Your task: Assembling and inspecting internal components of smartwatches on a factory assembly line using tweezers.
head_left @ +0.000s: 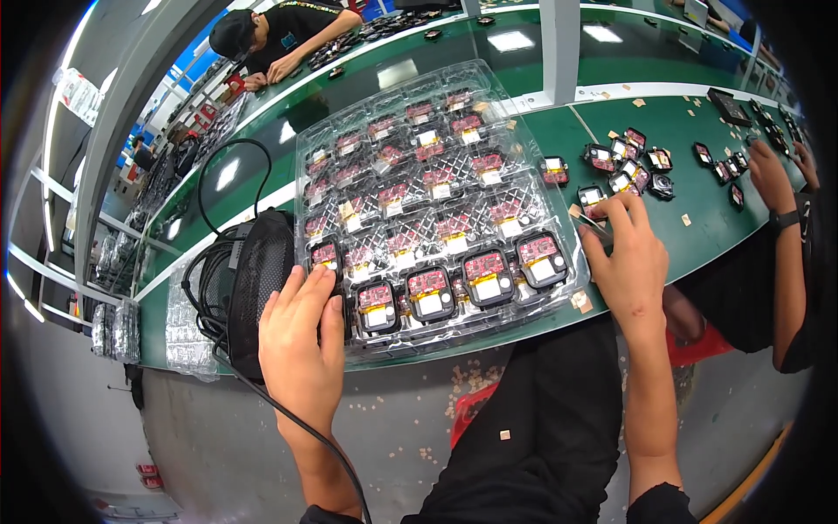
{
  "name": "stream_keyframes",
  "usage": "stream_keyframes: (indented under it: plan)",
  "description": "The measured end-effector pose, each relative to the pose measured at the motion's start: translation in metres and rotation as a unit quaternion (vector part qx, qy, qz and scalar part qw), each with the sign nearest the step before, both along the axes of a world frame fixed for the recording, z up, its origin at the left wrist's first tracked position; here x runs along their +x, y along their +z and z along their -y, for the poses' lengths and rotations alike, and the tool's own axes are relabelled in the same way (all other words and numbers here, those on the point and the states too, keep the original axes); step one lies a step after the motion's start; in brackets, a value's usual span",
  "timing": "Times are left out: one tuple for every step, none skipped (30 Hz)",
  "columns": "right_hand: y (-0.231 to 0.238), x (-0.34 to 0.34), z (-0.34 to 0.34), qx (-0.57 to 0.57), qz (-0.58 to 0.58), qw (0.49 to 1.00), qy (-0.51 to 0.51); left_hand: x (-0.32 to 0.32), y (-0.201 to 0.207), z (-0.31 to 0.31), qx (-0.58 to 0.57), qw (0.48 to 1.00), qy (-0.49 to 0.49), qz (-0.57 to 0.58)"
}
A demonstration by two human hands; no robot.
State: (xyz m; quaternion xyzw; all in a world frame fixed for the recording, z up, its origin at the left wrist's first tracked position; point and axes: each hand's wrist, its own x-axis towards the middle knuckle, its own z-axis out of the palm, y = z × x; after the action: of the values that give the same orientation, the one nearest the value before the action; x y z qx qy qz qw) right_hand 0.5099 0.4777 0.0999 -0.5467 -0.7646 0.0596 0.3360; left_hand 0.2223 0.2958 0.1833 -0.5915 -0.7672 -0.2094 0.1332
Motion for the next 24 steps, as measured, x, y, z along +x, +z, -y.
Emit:
stream_keyframes:
  plan:
    - [-0.002,0.001,-0.001,-0.004,-0.008,1.0,0.004,0.001,-0.001,0.0,0.003,1.0,-0.003,0.002]
    - [-0.003,0.003,-0.002,-0.008,-0.015,1.0,0.007,0.001,-0.004,0.001,0.016,1.0,0.003,0.013]
    - [-0.003,0.004,-0.001,0.0,-0.035,0.999,0.01,0.002,-0.007,0.0,0.029,0.999,0.005,0.026]
    - [-0.001,0.004,0.0,-0.003,-0.051,0.999,0.01,0.001,-0.011,0.001,0.057,0.998,0.002,0.021]
    - [-0.002,0.006,-0.002,0.018,-0.065,0.997,0.025,0.007,-0.011,0.001,0.109,0.994,0.002,0.01]
    - [-0.003,0.009,-0.004,0.038,-0.076,0.996,0.036,0.014,-0.011,0.002,0.16,0.987,0.0,0.002]
    - [-0.003,0.01,-0.005,0.05,-0.11,0.992,0.043,0.021,-0.013,0.009,0.21,0.977,-0.014,0.011]
    - [0.0,0.013,-0.004,0.092,-0.137,0.985,0.051,0.027,-0.018,0.011,0.266,0.962,-0.048,-0.023]
    - [0.005,0.018,0.003,0.091,-0.16,0.982,0.047,0.036,-0.027,0.024,0.258,0.96,-0.109,-0.018]
    - [0.005,0.022,0.006,0.086,-0.181,0.979,0.046,0.045,-0.041,0.03,0.246,0.955,-0.166,-0.011]
    - [0.008,0.027,0.016,0.084,-0.171,0.981,0.041,0.059,-0.053,0.031,0.22,0.945,-0.239,0.043]
    - [0.017,0.03,0.035,0.02,-0.231,0.971,0.065,0.075,-0.058,0.034,0.196,0.927,-0.305,0.092]
    - [0.02,0.034,0.052,-0.044,-0.291,0.952,0.086,0.087,-0.065,0.036,0.162,0.911,-0.345,0.158]
    - [0.015,0.039,0.064,-0.035,-0.312,0.937,0.151,0.098,-0.073,0.037,0.128,0.888,-0.383,0.222]
    - [0.01,0.042,0.076,-0.035,-0.343,0.916,0.207,0.113,-0.078,0.04,0.129,0.885,-0.386,0.227]
    - [0.004,0.042,0.088,-0.039,-0.372,0.889,0.264,0.128,-0.085,0.044,0.12,0.823,-0.34,0.438]
    - [0.007,0.043,0.101,-0.072,-0.361,0.885,0.284,0.14,-0.089,0.046,0.105,0.721,-0.277,0.627]
    - [0.01,0.041,0.112,-0.108,-0.353,0.878,0.306,0.147,-0.09,0.045,0.103,0.721,-0.27,0.629]
    - [0.014,0.044,0.121,-0.133,-0.321,0.882,0.318,0.155,-0.087,0.039,0.118,0.633,-0.243,0.725]
    - [0.015,0.043,0.127,-0.155,-0.316,0.873,0.339,0.159,-0.085,0.037,0.131,0.536,-0.21,0.807]
    - [0.013,0.042,0.13,-0.157,-0.303,0.873,0.349,0.159,-0.092,0.037,0.113,0.55,-0.219,0.798]
    - [0.012,0.04,0.133,-0.159,-0.29,0.872,0.361,0.157,-0.099,0.037,0.111,0.547,-0.217,0.801]
    - [0.012,0.039,0.138,-0.166,-0.282,0.878,0.35,0.152,-0.106,0.037,0.099,0.564,-0.239,0.784]
    - [0.012,0.037,0.137,-0.169,-0.282,0.877,0.35,0.148,-0.112,0.037,0.088,0.581,-0.261,0.766]
